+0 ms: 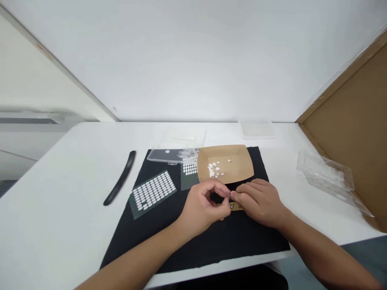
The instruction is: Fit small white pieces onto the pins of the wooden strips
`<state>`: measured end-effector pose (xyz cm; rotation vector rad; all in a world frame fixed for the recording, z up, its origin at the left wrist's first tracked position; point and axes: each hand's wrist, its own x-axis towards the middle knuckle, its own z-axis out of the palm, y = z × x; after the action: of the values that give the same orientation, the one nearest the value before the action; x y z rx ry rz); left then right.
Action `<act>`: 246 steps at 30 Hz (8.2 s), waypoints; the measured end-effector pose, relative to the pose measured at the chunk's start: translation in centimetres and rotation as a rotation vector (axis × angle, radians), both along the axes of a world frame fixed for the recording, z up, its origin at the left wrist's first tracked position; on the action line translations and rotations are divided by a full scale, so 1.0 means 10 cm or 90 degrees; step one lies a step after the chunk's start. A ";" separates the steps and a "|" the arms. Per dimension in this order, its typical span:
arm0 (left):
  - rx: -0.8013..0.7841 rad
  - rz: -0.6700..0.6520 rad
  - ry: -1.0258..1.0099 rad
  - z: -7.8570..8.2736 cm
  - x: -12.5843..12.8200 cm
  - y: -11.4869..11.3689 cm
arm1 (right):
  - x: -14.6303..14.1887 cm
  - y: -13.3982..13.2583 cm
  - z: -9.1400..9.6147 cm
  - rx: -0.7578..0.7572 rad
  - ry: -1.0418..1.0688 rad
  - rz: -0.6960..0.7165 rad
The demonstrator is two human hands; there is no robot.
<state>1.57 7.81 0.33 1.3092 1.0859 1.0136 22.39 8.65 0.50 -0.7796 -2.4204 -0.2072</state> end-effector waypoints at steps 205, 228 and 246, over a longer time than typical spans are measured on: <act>0.207 -0.111 0.013 -0.02 -0.18 0.23 | 0.02 0.05 -0.10 -0.345 0.249 0.107; 0.000 -0.163 -0.133 -0.06 -0.19 0.19 | 0.02 0.00 -0.11 -0.610 0.428 0.132; -0.014 -0.185 -0.134 -0.04 -0.22 0.20 | 0.02 0.01 -0.05 -0.611 0.431 0.123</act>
<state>-0.67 9.85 -0.07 1.2676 0.7224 0.8941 22.62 8.71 -0.02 -0.7962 -1.8189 1.1750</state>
